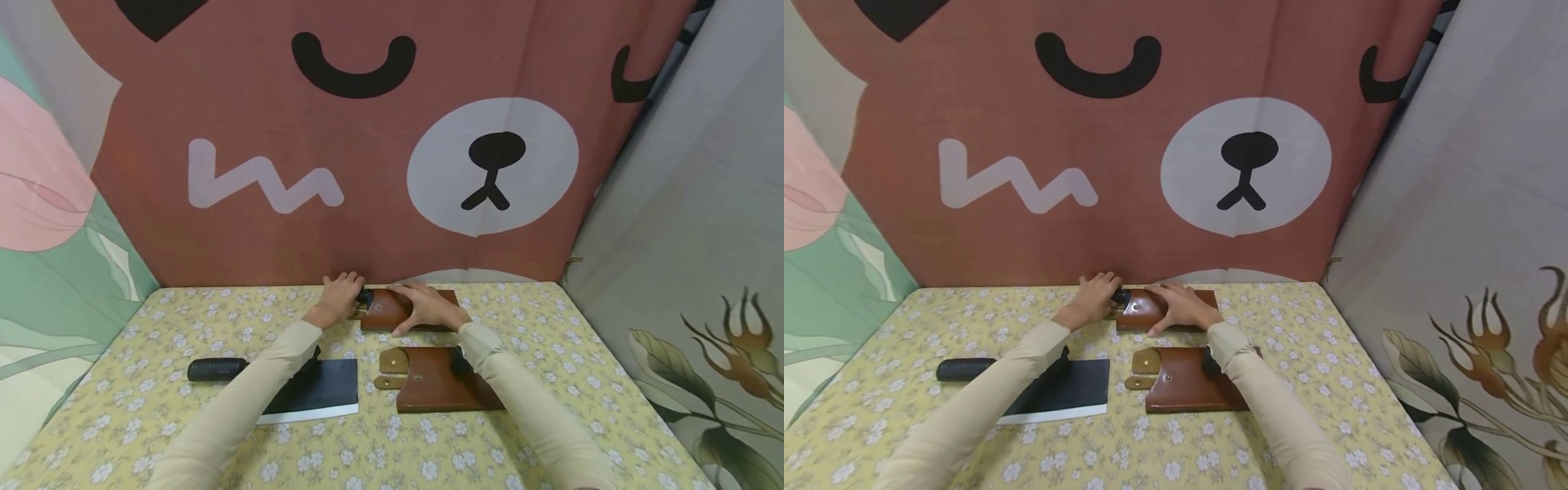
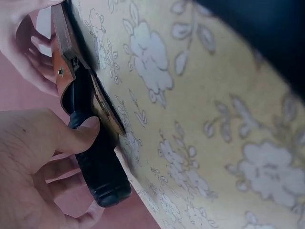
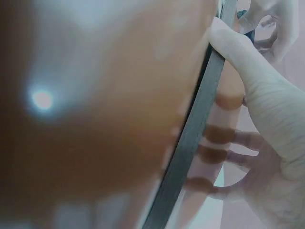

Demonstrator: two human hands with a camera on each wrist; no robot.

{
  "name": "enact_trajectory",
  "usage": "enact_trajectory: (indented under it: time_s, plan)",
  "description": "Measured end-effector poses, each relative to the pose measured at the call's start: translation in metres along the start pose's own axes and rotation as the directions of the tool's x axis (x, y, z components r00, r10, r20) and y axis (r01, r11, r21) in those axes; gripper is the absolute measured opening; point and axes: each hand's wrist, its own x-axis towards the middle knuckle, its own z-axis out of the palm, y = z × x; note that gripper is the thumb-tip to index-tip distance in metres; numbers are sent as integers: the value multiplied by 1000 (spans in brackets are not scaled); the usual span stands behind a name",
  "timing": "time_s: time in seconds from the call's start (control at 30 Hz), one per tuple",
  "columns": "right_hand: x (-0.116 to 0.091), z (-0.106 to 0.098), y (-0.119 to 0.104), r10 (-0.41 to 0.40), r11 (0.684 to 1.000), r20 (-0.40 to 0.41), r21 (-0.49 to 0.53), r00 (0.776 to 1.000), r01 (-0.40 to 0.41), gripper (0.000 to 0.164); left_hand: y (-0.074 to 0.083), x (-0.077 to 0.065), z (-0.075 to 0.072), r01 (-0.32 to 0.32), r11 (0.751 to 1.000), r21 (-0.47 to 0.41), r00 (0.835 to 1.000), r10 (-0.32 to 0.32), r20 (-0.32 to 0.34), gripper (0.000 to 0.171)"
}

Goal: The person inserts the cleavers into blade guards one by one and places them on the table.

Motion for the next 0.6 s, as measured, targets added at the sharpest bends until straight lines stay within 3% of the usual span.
enact_trajectory:
  time_s: [0.6]
  plan:
    - [2,-1,-6,17,999,3,-49,1000,-17,105,-5,-1,1,17,996,-88,998,-22,-60,39]
